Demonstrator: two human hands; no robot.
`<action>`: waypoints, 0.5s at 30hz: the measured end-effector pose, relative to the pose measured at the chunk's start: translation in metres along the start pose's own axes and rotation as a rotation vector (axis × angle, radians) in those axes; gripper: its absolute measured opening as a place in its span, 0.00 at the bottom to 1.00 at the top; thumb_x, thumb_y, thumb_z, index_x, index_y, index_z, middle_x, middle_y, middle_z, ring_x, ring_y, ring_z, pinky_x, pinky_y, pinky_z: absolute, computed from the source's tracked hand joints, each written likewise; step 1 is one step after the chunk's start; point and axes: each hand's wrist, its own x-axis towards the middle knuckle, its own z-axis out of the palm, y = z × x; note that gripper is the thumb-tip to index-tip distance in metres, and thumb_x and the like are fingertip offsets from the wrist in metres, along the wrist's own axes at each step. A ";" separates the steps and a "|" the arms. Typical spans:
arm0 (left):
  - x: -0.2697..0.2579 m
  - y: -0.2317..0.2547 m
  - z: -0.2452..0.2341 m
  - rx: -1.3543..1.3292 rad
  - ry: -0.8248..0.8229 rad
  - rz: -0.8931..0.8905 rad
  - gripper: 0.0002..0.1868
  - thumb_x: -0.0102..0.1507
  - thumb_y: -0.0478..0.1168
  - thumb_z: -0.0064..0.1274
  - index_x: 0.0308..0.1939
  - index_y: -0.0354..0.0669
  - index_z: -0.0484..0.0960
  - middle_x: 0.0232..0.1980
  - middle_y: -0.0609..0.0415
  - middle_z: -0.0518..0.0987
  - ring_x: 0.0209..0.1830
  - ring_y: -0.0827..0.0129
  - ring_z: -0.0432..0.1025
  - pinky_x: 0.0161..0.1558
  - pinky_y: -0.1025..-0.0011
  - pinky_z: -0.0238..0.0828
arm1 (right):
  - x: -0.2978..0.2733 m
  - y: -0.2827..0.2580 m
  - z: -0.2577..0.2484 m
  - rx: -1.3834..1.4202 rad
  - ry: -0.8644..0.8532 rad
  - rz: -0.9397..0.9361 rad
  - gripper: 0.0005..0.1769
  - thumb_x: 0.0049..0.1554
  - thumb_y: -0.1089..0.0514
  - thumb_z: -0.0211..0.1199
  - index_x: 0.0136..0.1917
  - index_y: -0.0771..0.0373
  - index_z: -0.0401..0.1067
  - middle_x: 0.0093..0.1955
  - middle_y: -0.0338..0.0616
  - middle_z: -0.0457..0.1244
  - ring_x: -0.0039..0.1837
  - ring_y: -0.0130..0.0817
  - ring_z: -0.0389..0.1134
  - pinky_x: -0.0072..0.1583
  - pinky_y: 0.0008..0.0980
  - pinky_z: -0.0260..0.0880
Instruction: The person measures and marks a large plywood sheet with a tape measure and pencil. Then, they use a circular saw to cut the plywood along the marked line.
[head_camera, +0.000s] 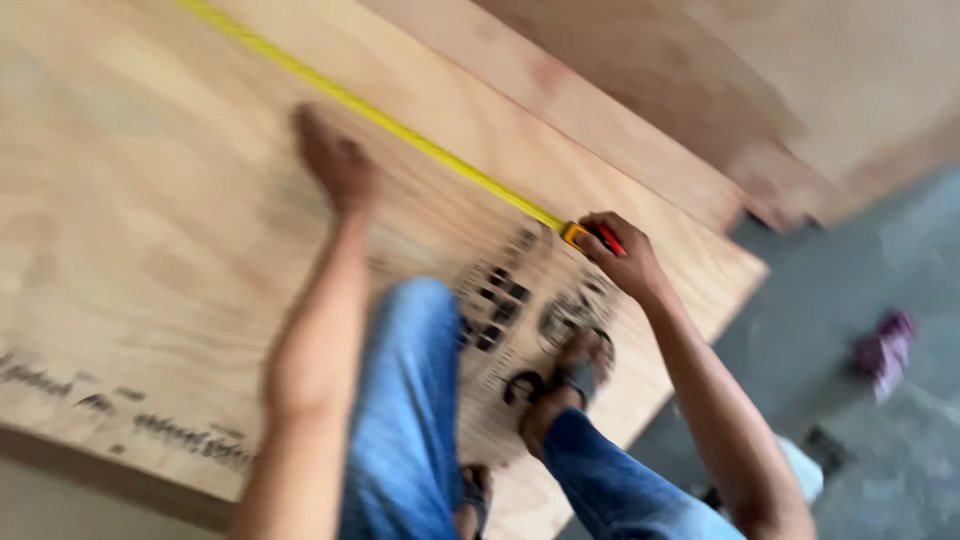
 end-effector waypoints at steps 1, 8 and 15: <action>-0.005 0.006 -0.005 -0.068 -0.033 -0.011 0.36 0.73 0.39 0.40 0.83 0.33 0.46 0.86 0.37 0.48 0.87 0.46 0.43 0.84 0.49 0.40 | -0.018 0.021 -0.008 0.029 0.055 -0.002 0.17 0.60 0.54 0.66 0.59 0.63 0.74 0.48 0.42 0.69 0.47 0.28 0.69 0.51 0.29 0.71; -0.069 0.137 -0.008 0.052 -0.343 0.414 0.36 0.69 0.34 0.48 0.80 0.33 0.54 0.81 0.34 0.53 0.81 0.39 0.49 0.78 0.46 0.46 | -0.108 0.134 -0.051 0.343 0.431 0.141 0.19 0.55 0.58 0.70 0.57 0.64 0.69 0.48 0.42 0.68 0.51 0.27 0.71 0.51 0.29 0.72; -0.127 0.201 0.000 0.058 -0.490 0.746 0.29 0.68 0.35 0.49 0.74 0.33 0.65 0.75 0.36 0.62 0.77 0.41 0.53 0.77 0.46 0.47 | -0.178 0.230 -0.101 0.470 0.702 0.078 0.24 0.53 0.60 0.75 0.58 0.64 0.67 0.54 0.40 0.65 0.55 0.26 0.70 0.56 0.25 0.74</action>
